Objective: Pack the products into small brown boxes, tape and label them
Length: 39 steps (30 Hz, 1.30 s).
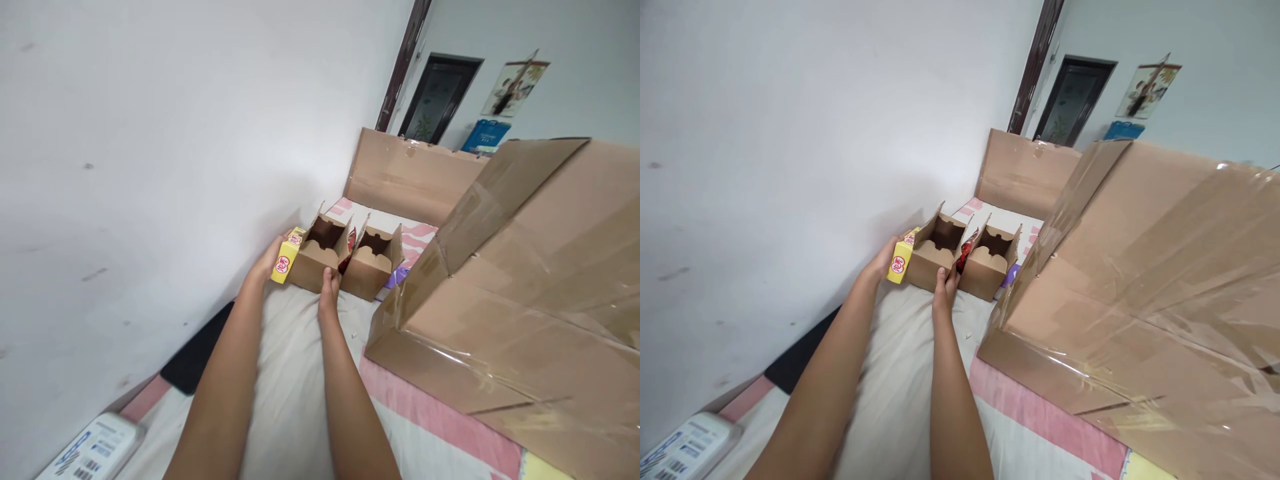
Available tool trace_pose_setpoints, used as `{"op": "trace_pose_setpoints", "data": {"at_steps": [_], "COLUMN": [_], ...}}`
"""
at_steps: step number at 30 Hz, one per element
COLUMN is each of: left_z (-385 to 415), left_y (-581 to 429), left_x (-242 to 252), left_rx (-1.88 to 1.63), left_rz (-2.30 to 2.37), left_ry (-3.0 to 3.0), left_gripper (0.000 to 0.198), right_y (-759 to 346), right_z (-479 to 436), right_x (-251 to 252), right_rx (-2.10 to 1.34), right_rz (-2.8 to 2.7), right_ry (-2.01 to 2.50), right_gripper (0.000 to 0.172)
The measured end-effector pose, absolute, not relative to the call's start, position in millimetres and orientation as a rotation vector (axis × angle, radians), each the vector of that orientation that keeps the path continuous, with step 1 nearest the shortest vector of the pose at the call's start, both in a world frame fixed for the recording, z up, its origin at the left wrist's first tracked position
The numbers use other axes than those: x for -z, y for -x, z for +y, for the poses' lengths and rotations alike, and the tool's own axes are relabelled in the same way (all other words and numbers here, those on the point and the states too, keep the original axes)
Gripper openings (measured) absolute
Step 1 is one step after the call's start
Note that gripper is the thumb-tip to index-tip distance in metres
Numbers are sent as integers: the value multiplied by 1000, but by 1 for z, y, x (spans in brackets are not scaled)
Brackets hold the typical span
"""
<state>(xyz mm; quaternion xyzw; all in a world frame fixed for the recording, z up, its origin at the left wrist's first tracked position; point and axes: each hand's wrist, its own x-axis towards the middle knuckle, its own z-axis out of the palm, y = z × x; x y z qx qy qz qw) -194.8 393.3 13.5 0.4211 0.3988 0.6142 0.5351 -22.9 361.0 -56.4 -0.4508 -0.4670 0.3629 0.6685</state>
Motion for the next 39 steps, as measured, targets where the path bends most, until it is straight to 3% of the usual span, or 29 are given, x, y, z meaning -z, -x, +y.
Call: {"op": "trace_pose_setpoints", "data": {"at_steps": [10, 17, 25, 39], "left_z": [407, 404, 406, 362], "left_y": [191, 182, 179, 166], "left_x": [21, 24, 24, -69], "left_rx": [-1748, -1906, -1825, -1741], "left_rz": [975, 1130, 1362, 1470], "left_ry": [-941, -985, -1064, -1712], "left_gripper": [79, 81, 97, 63], "right_y": [31, 36, 36, 40], "right_z": [366, 363, 362, 358], "right_x": [60, 58, 55, 40], "right_rx": [-793, -819, -784, -755], "right_rz": [-1046, -1107, -1179, -1183], "right_ry": [1044, 999, 1024, 1079], "right_gripper": [80, 76, 82, 91]}}
